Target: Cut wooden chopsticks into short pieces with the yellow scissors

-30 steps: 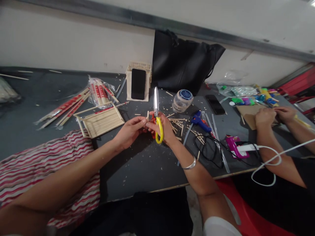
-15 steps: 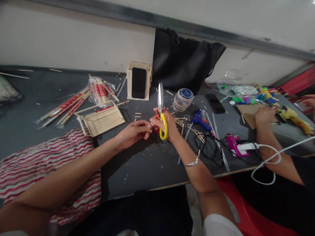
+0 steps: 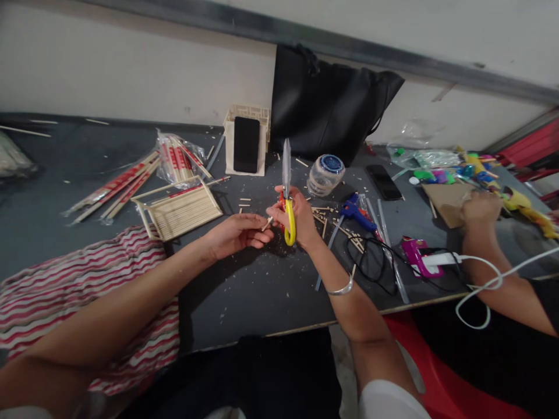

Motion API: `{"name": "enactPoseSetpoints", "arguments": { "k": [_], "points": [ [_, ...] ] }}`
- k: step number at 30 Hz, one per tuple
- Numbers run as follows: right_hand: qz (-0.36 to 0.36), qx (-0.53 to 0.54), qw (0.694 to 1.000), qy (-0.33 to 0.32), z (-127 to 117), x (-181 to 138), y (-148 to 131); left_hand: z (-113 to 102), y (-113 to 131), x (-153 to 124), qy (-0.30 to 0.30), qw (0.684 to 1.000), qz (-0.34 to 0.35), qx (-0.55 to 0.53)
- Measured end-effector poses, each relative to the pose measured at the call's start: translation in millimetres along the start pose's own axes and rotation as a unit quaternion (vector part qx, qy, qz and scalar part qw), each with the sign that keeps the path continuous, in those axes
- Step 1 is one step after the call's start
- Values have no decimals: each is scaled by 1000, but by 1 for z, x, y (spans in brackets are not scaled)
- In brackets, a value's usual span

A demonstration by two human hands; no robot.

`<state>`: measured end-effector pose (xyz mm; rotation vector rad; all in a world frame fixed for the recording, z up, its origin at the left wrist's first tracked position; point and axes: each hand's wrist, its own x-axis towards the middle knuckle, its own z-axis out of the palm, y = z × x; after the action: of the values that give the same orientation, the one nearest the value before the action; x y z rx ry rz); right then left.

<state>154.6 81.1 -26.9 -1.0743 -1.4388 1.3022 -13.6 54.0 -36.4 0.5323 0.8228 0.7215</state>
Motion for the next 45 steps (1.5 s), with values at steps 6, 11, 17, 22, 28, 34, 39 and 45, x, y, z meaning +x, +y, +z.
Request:
{"name": "enactPoseSetpoints", "arguments": {
  "k": [6,11,17,22,28,34,39,45],
  "points": [
    [-2,-24,1000,-1,-4,3,4,4,3,-4,14,1000,0,7],
    [5,-28,1000,6,-5,3,5,5,4,-3,5,1000,-2,10],
    [-2,-39,999,7,-5,3,5,5,4,-3,4,1000,-3,10],
    [-7,-54,998,9,-6,3,5,6,5,-4,-2,1000,5,7],
    [-19,-76,997,14,-6,3,5,5,4,-4,9,1000,5,8],
    [-18,-56,998,14,-4,3,4,5,5,-4,13,1000,-3,14],
    [-13,-50,999,12,-3,2,2,7,6,-5,20,1000,-9,8],
    [-15,-46,999,14,-2,3,4,10,7,-6,28,999,-12,8]
  ]
}}
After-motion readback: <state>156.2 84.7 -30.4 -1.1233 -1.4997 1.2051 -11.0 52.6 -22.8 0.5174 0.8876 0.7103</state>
